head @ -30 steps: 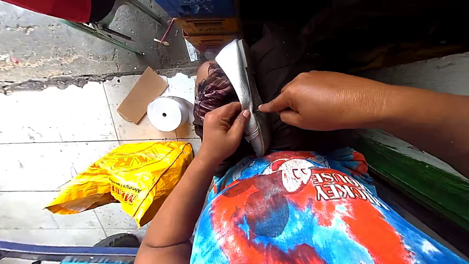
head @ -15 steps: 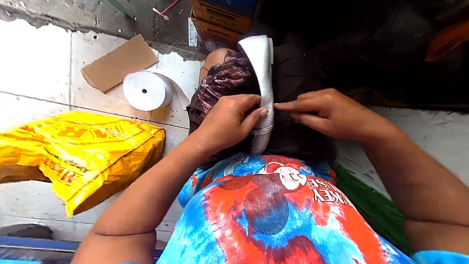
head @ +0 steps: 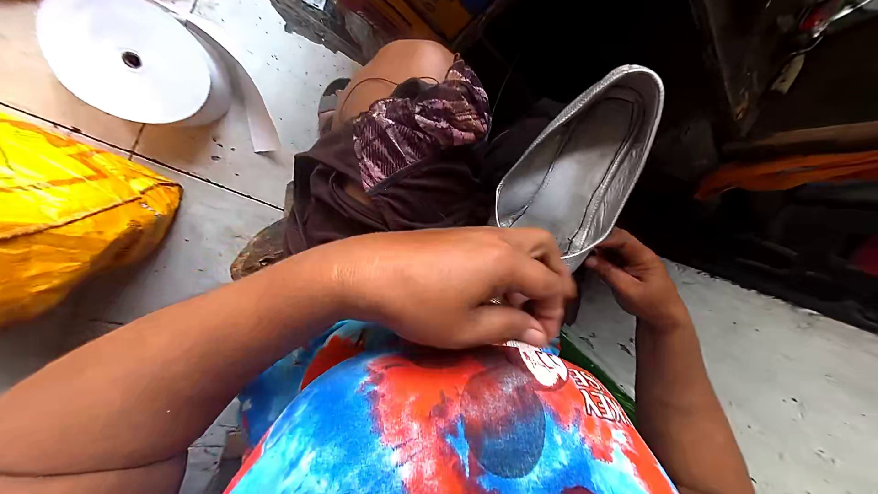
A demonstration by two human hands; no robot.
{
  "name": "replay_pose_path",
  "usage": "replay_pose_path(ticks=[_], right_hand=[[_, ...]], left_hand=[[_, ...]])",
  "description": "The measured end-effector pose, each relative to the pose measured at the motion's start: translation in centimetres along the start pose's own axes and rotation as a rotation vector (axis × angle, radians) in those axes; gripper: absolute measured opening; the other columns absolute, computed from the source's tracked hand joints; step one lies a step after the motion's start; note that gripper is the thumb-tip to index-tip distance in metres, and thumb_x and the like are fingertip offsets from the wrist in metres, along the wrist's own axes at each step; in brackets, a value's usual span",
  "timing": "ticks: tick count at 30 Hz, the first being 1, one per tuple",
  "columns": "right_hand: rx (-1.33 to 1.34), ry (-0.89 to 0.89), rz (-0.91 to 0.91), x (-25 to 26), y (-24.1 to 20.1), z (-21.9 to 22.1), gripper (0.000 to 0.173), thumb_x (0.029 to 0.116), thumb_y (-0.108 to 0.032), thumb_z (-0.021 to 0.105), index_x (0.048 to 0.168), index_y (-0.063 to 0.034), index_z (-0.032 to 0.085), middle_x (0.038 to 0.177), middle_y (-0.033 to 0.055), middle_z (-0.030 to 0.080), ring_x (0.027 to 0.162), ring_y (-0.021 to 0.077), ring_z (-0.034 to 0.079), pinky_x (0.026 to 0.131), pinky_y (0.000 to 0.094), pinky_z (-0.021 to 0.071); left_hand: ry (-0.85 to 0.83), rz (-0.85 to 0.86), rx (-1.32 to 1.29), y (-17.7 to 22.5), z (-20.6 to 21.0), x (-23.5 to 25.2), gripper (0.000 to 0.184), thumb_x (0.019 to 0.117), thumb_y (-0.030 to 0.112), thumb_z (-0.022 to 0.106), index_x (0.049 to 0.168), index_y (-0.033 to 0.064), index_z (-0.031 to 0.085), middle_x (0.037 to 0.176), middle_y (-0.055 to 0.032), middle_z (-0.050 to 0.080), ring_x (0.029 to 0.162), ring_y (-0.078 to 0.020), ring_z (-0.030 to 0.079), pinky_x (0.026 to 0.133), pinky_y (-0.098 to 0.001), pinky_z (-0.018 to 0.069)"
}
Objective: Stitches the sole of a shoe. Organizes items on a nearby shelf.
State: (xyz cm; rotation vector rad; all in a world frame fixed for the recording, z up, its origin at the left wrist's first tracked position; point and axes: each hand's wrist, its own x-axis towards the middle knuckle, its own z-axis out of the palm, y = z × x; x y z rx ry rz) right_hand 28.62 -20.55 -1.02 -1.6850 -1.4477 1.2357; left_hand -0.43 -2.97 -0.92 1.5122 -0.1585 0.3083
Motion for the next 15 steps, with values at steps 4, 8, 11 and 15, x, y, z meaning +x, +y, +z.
replay_pose_path(ticks=[4, 8, 11, 15], right_hand=[[0.029, 0.017, 0.017, 0.4, -0.8, 0.6, 0.016, 0.1018, -0.023, 0.064, 0.114, -0.0297, 0.072, 0.114, -0.0183, 0.068, 0.104, -0.0051, 0.062, 0.091, 0.0162, 0.0529], [-0.045, 0.041, 0.002, 0.8, -1.9, 1.0, 0.018, 0.1004, -0.015, 0.064, 0.114, -0.0216, 0.073, 0.112, -0.0121, 0.068, 0.101, -0.0024, 0.063, 0.089, 0.0169, 0.0537], [-0.136, 0.060, -0.009, 1.0, -2.9, 1.4, 0.017, 0.0994, -0.011, 0.062, 0.112, -0.0141, 0.073, 0.109, -0.0083, 0.068, 0.101, -0.0031, 0.062, 0.089, 0.0150, 0.0525], [-0.262, 0.088, -0.027, 1.1, -3.9, 2.2, 0.020, 0.0979, -0.008, 0.061, 0.113, -0.0052, 0.073, 0.108, -0.0007, 0.069, 0.102, -0.0010, 0.063, 0.091, 0.0155, 0.0524]], left_hand=[[0.226, 0.015, -0.043, -0.5, -0.1, 1.8, 0.017, 0.1008, 0.010, 0.058, 0.096, 0.0012, 0.072, 0.083, -0.0003, 0.066, 0.075, 0.0006, 0.062, 0.067, -0.0137, 0.0529], [0.328, -0.146, 0.460, -2.5, 0.4, 3.1, 0.014, 0.0962, 0.006, 0.062, 0.100, 0.0030, 0.075, 0.086, -0.0103, 0.068, 0.081, -0.0209, 0.067, 0.072, -0.0340, 0.0551], [0.279, -0.184, 0.516, -3.1, 0.9, 3.3, 0.014, 0.0966, 0.006, 0.062, 0.102, 0.0023, 0.074, 0.089, -0.0127, 0.069, 0.085, -0.0256, 0.070, 0.074, -0.0392, 0.0565], [0.227, -0.268, 0.510, -2.5, 0.6, 3.2, 0.010, 0.0971, 0.006, 0.063, 0.103, 0.0023, 0.070, 0.087, -0.0117, 0.070, 0.083, -0.0257, 0.070, 0.073, -0.0425, 0.0565]])
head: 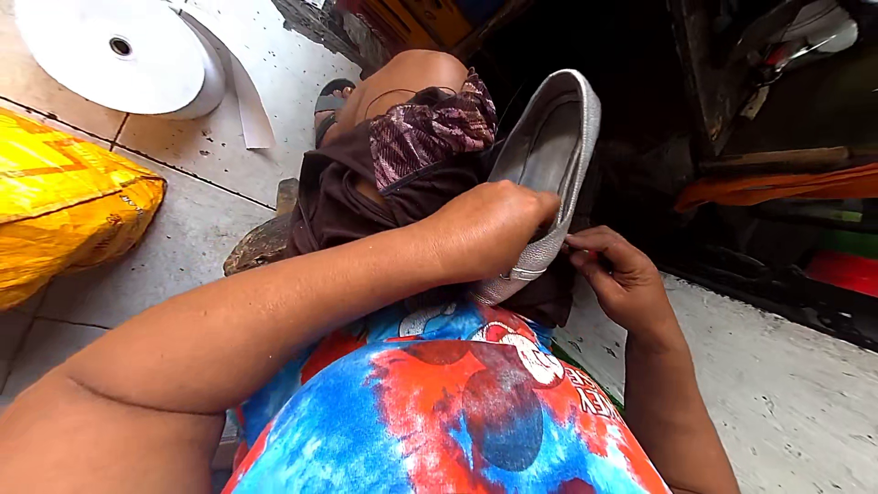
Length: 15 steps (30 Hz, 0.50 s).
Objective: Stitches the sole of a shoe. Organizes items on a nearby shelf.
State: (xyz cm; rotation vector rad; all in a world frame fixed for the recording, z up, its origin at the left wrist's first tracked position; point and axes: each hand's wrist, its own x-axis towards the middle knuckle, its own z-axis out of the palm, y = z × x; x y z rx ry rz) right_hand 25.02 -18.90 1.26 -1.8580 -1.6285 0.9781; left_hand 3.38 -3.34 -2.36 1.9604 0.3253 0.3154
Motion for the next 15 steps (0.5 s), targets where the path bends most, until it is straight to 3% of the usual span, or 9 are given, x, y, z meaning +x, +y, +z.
replay_pose_path(ticks=[2, 5, 7, 9, 12, 15], right_hand=[[-0.123, 0.021, -0.002, -0.1, -0.6, 0.4, 0.022, 0.0990, -0.011, 0.059, 0.115, -0.0055, 0.074, 0.108, 0.0016, 0.070, 0.101, 0.0020, 0.063, 0.091, 0.0191, 0.0523], [-0.332, 0.012, 0.001, -0.1, -1.9, 0.5, 0.026, 0.1001, -0.015, 0.056, 0.117, -0.0080, 0.075, 0.103, 0.0052, 0.071, 0.094, 0.0141, 0.066, 0.086, 0.0352, 0.0537], [-0.419, -0.051, -0.019, 0.9, -3.1, 0.4, 0.024, 0.0982, -0.012, 0.056, 0.113, -0.0062, 0.074, 0.098, 0.0082, 0.070, 0.085, 0.0189, 0.066, 0.077, 0.0382, 0.0560], [-0.409, -0.144, -0.038, 2.5, -4.4, 0.4, 0.017, 0.0968, -0.008, 0.061, 0.108, -0.0015, 0.073, 0.095, 0.0131, 0.071, 0.084, 0.0249, 0.070, 0.076, 0.0436, 0.0589], [-0.297, -0.248, -0.108, 5.1, -4.2, 0.9, 0.007, 0.0988, -0.010, 0.065, 0.098, -0.0038, 0.069, 0.083, 0.0079, 0.070, 0.072, 0.0176, 0.070, 0.068, 0.0363, 0.0613], [-0.206, -0.216, -0.151, 5.9, -3.2, 1.3, 0.010, 0.0986, -0.012, 0.065, 0.094, -0.0039, 0.070, 0.073, 0.0051, 0.067, 0.061, 0.0119, 0.064, 0.059, 0.0285, 0.0563]], left_hand=[[-0.086, -0.100, -0.007, 0.4, -0.7, -0.1, 0.014, 0.0961, 0.004, 0.063, 0.110, 0.0027, 0.067, 0.083, -0.0110, 0.068, 0.077, -0.0256, 0.067, 0.069, -0.0438, 0.0544], [-0.141, -0.208, 0.019, 0.5, -1.4, -0.7, 0.018, 0.0987, 0.005, 0.063, 0.116, 0.0012, 0.066, 0.086, -0.0125, 0.069, 0.081, -0.0265, 0.068, 0.076, -0.0455, 0.0552], [-0.089, -0.176, 0.085, 0.4, -1.0, -1.5, 0.010, 0.0972, 0.005, 0.063, 0.101, 0.0010, 0.071, 0.086, -0.0129, 0.070, 0.083, -0.0267, 0.070, 0.076, -0.0455, 0.0558], [-0.074, -0.125, 0.170, 0.3, -0.6, -2.0, 0.010, 0.0954, 0.004, 0.063, 0.090, 0.0016, 0.071, 0.082, -0.0129, 0.069, 0.082, -0.0279, 0.070, 0.074, -0.0469, 0.0555], [-0.074, -0.091, 0.263, 0.5, -1.2, -2.6, 0.011, 0.0943, 0.001, 0.063, 0.086, 0.0019, 0.071, 0.081, -0.0126, 0.068, 0.081, -0.0283, 0.070, 0.072, -0.0472, 0.0557], [-0.051, -0.104, 0.304, 0.8, -2.0, -3.0, 0.012, 0.0955, 0.003, 0.062, 0.090, 0.0032, 0.073, 0.084, -0.0120, 0.071, 0.083, -0.0273, 0.071, 0.075, -0.0472, 0.0569]])
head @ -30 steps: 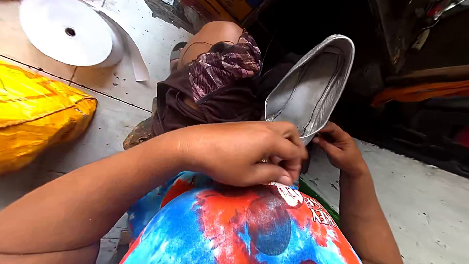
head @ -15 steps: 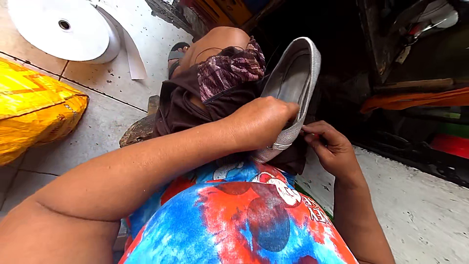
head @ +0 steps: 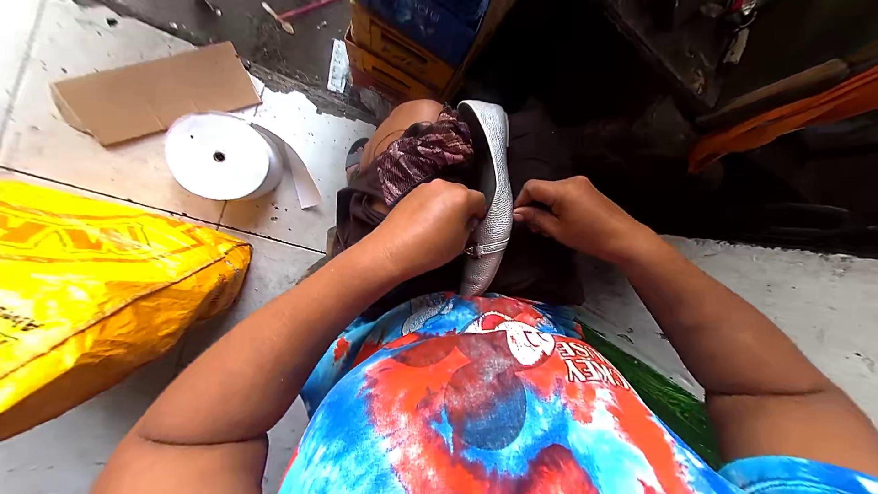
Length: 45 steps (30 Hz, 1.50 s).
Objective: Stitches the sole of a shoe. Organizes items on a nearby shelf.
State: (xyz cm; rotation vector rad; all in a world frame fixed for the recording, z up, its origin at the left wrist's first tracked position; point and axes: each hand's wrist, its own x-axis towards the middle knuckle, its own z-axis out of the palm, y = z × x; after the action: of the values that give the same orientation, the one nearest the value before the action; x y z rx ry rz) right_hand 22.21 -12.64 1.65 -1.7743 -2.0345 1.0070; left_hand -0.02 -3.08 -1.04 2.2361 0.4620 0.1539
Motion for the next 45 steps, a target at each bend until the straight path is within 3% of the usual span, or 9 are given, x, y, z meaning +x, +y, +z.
replay_pose_path(ticks=[7, 12, 19, 26, 32, 35, 39, 42, 45], right_hand=[[-0.174, 0.208, 0.152, -1.6, 2.6, 1.0, 0.049, 0.1026, -0.040, 0.059, 0.073, -0.0005, 0.060, 0.059, 0.0107, 0.053, 0.055, 0.0267, 0.056, 0.050, 0.0461, 0.0456], [-0.251, 0.324, 0.463, -4.7, 6.7, -0.8, 0.060, 0.1031, -0.050, 0.055, 0.077, 0.0039, 0.060, 0.065, 0.0210, 0.057, 0.063, 0.0411, 0.060, 0.055, 0.0610, 0.0456], [-0.131, 0.272, 0.133, -4.4, 3.0, 1.0, 0.056, 0.0996, -0.050, 0.058, 0.065, -0.0069, 0.057, 0.054, 0.0048, 0.048, 0.050, 0.0223, 0.052, 0.046, 0.0442, 0.0416], [-0.201, -0.085, 0.117, -4.5, 0.3, 0.4, 0.052, 0.0956, -0.050, 0.067, 0.069, -0.0053, 0.064, 0.060, 0.0084, 0.057, 0.061, 0.0268, 0.061, 0.056, 0.0502, 0.0477], [0.491, 0.649, 0.110, -5.7, 1.9, -0.8, 0.034, 0.1063, -0.026, 0.053, 0.086, -0.0035, 0.069, 0.060, -0.0057, 0.053, 0.048, -0.0006, 0.046, 0.047, 0.0177, 0.0428], [0.781, 0.986, 0.184, -4.1, 2.6, 1.3, 0.026, 0.1088, -0.027, 0.049, 0.099, -0.0101, 0.065, 0.064, -0.0077, 0.055, 0.051, 0.0012, 0.052, 0.049, 0.0198, 0.0499], [0.552, 0.797, 0.386, -3.2, 3.5, 4.4, 0.038, 0.1015, -0.014, 0.059, 0.135, 0.0052, 0.057, 0.109, 0.0174, 0.068, 0.094, 0.0186, 0.065, 0.087, 0.0351, 0.0544], [0.532, 0.768, 0.475, -3.4, 3.8, 1.2, 0.042, 0.1046, -0.013, 0.056, 0.143, 0.0023, 0.051, 0.105, 0.0158, 0.069, 0.085, 0.0177, 0.068, 0.078, 0.0333, 0.0583], [0.515, 0.828, 0.625, -3.9, 7.0, -3.9, 0.048, 0.1077, -0.023, 0.055, 0.151, -0.0060, 0.045, 0.111, 0.0175, 0.066, 0.077, 0.0206, 0.064, 0.069, 0.0386, 0.0560]], left_hand=[[0.033, -0.007, 0.015, 0.7, -0.4, 1.2, 0.012, 0.0948, 0.002, 0.063, 0.090, 0.0027, 0.074, 0.085, -0.0115, 0.071, 0.080, -0.0242, 0.071, 0.073, -0.0439, 0.0571], [0.054, -0.006, 0.023, 0.7, 0.2, 2.0, 0.013, 0.0952, 0.002, 0.063, 0.093, 0.0028, 0.075, 0.087, -0.0110, 0.072, 0.078, -0.0222, 0.071, 0.074, -0.0406, 0.0587], [-0.086, -0.067, 0.077, -0.1, -1.8, -3.4, 0.010, 0.0914, 0.001, 0.066, 0.089, 0.0059, 0.075, 0.081, -0.0057, 0.069, 0.068, -0.0184, 0.068, 0.066, -0.0415, 0.0596], [0.055, -0.138, 0.125, -0.8, -3.4, -5.0, 0.010, 0.0930, -0.001, 0.067, 0.097, 0.0047, 0.075, 0.090, -0.0080, 0.072, 0.072, -0.0181, 0.069, 0.069, -0.0416, 0.0601], [0.242, -0.222, 0.119, -3.5, -6.7, -6.7, 0.012, 0.0938, 0.010, 0.068, 0.101, 0.0058, 0.075, 0.085, -0.0069, 0.072, 0.068, -0.0172, 0.066, 0.065, -0.0455, 0.0567], [0.278, -0.339, 0.091, -4.4, -7.9, -7.9, 0.015, 0.0977, 0.014, 0.065, 0.106, 0.0057, 0.074, 0.085, -0.0053, 0.072, 0.065, -0.0112, 0.064, 0.063, -0.0348, 0.0552], [0.359, -0.360, 0.171, -4.7, -7.6, -7.8, 0.027, 0.0924, 0.010, 0.071, 0.118, 0.0004, 0.072, 0.115, -0.0239, 0.069, 0.092, -0.0383, 0.069, 0.077, -0.0590, 0.0537], [0.429, -0.300, 0.148, -4.7, -6.1, -6.6, 0.055, 0.0880, 0.023, 0.073, 0.136, -0.0016, 0.061, 0.149, -0.0341, 0.043, 0.129, -0.0523, 0.050, 0.093, -0.0671, 0.0472], [0.494, -0.160, 0.025, -3.7, -3.1, -4.6, 0.066, 0.0895, 0.041, 0.069, 0.138, -0.0030, 0.059, 0.152, -0.0349, 0.041, 0.138, -0.0478, 0.045, 0.104, -0.0593, 0.0462]])
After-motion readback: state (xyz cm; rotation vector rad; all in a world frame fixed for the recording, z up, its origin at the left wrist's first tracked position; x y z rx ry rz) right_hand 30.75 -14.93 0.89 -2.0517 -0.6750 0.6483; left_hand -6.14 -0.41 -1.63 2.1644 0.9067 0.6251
